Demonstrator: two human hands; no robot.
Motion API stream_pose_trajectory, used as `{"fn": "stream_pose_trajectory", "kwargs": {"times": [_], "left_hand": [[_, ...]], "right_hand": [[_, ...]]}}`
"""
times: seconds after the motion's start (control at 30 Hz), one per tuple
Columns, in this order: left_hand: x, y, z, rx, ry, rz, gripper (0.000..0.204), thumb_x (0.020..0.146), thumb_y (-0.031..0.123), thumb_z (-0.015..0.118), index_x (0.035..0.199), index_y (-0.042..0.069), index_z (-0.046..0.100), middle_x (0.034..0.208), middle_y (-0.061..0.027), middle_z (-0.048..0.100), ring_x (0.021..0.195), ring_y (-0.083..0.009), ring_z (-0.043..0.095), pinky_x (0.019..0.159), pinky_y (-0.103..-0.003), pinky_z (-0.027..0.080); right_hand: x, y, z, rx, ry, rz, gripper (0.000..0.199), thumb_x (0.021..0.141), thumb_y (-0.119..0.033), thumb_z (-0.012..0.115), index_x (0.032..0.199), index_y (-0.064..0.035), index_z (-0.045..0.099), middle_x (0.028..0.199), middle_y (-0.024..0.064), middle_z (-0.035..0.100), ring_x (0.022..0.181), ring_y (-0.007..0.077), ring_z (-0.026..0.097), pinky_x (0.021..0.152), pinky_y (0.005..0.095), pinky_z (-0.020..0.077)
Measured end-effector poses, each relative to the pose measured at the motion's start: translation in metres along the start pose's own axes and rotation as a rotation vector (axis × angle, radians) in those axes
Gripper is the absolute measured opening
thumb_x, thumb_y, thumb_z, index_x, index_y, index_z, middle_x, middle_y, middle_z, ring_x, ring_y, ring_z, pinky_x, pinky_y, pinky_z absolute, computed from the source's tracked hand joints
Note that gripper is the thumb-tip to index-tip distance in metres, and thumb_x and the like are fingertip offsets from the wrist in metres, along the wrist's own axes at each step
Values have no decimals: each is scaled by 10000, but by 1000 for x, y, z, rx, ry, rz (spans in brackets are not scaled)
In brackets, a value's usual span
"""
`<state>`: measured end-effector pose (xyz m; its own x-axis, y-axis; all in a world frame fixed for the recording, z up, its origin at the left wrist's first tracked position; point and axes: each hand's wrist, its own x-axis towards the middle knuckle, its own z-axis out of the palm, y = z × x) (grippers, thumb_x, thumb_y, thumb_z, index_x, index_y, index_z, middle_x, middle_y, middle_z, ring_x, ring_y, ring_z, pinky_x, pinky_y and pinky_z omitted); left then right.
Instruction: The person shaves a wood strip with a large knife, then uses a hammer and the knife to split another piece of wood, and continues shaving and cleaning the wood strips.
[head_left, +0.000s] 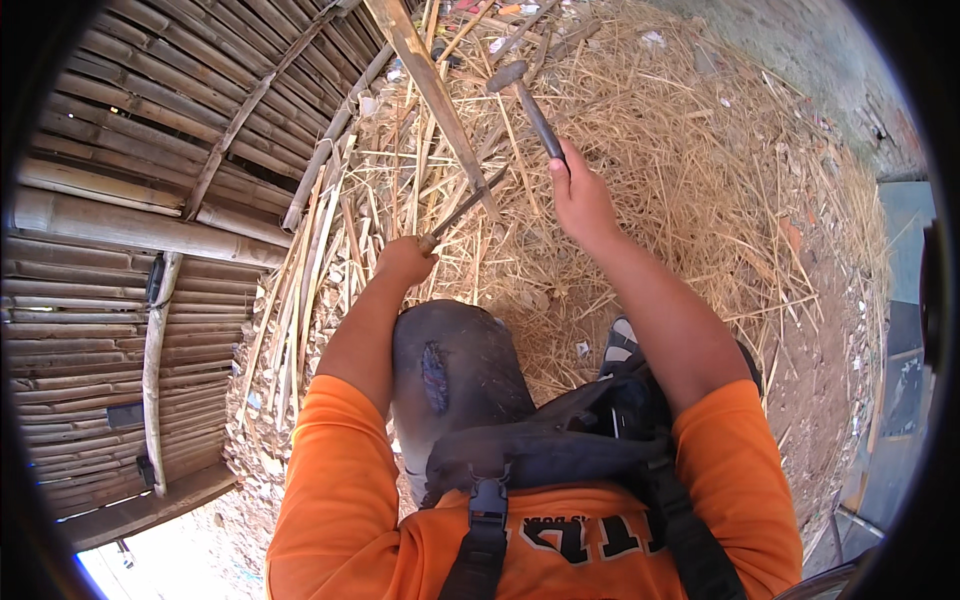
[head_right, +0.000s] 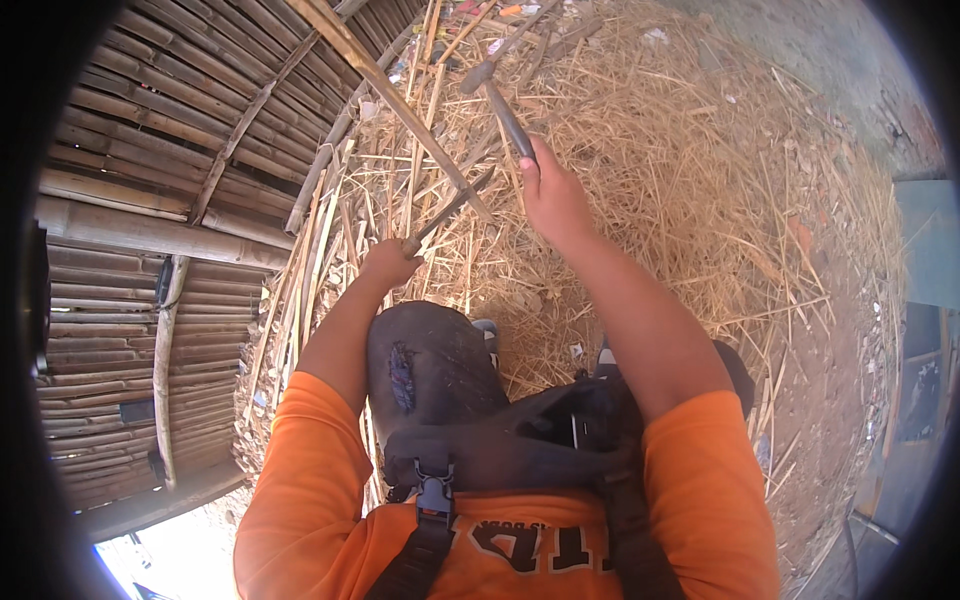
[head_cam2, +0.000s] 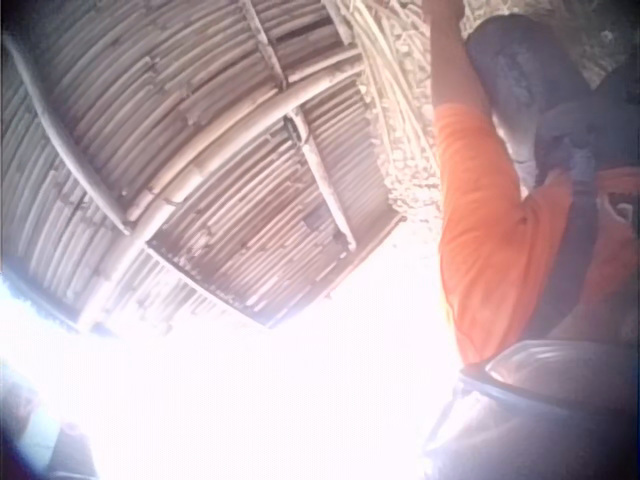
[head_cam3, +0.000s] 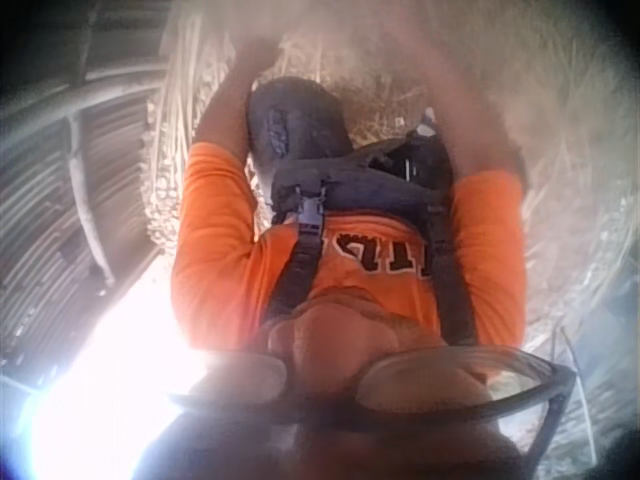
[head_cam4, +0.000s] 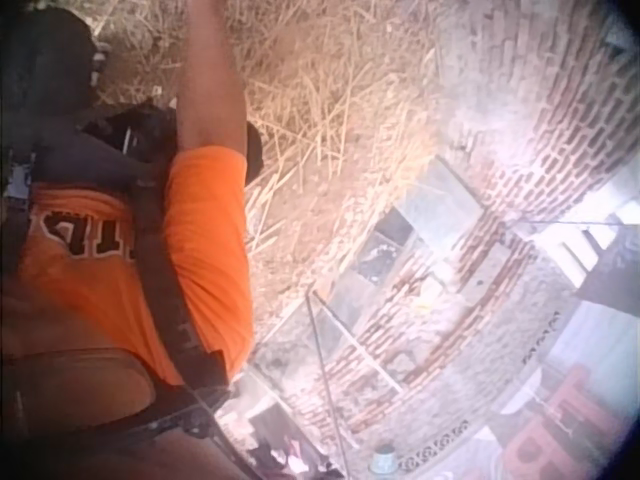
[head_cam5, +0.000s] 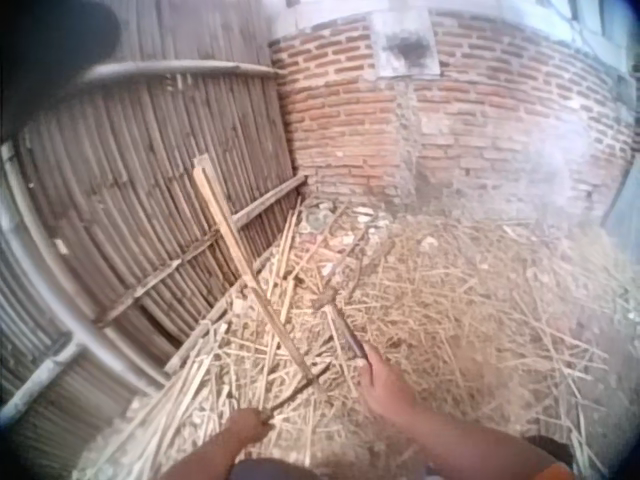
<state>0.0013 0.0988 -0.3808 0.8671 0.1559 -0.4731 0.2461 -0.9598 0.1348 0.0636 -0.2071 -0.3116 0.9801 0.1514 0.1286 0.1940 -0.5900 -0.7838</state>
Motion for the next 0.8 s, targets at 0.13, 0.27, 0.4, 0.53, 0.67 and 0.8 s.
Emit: {"fn": "stream_pose_trajectory", "kwargs": {"times": [0.13, 0.27, 0.4, 0.53, 0.67, 0.8], "left_hand": [[7, -4, 6, 26, 18, 30, 540, 892, 516, 685, 1120, 26, 691, 1094, -213, 716, 1054, -388, 682, 935, -461, 537], [13, -11, 12, 31, -15, 1, 559, 886, 515, 686, 1127, 11, 688, 1106, -235, 709, 1065, -392, 680, 942, -462, 535], [15, -9, 15, 9, 7, 27, 562, 881, 515, 689, 1125, 9, 687, 1108, -240, 709, 1068, -402, 677, 946, -465, 533], [19, -14, 18, 62, 30, 106, 557, 864, 515, 707, 1089, 5, 694, 1098, -239, 714, 1068, -409, 674, 935, -461, 537], [12, -10, 13, -20, 1, -10, 577, 859, 524, 710, 1096, -2, 696, 1101, -240, 715, 1065, -410, 677, 932, -457, 540], [21, -14, 21, -41, -44, -40, 606, 855, 535, 713, 1107, -15, 695, 1092, -240, 719, 1060, -402, 683, 934, -454, 540]], "right_hand": [[-17, 42, 20, -287, -396, 173, 426, 1077, -360, 452, 1453, -164, 498, 720, 140, 622, 611, 262, 638, 643, 434, 549], [-39, 106, 42, -413, -438, 50, 388, 1074, -366, 452, 1361, -135, 573, 776, 128, 661, 661, 275, 661, 676, 456, 552], [-12, 69, 23, -250, -334, 110, 368, 1073, -355, 458, 1321, -123, 599, 774, 114, 664, 650, 261, 649, 625, 437, 525], [5, 10, 2, -42, -94, 28, 393, 1081, -322, 408, 1373, -91, 534, 739, 118, 644, 570, 287, 611, 587, 446, 513], [-7, 33, 16, -12, -225, 144, 402, 1087, -336, 418, 1427, -141, 509, 796, 153, 657, 645, 264, 647, 600, 428, 512], [-32, 114, 63, -503, -488, 103, 413, 1077, -319, 411, 1403, -101, 539, 844, 166, 674, 732, 316, 672, 725, 486, 541]]}}
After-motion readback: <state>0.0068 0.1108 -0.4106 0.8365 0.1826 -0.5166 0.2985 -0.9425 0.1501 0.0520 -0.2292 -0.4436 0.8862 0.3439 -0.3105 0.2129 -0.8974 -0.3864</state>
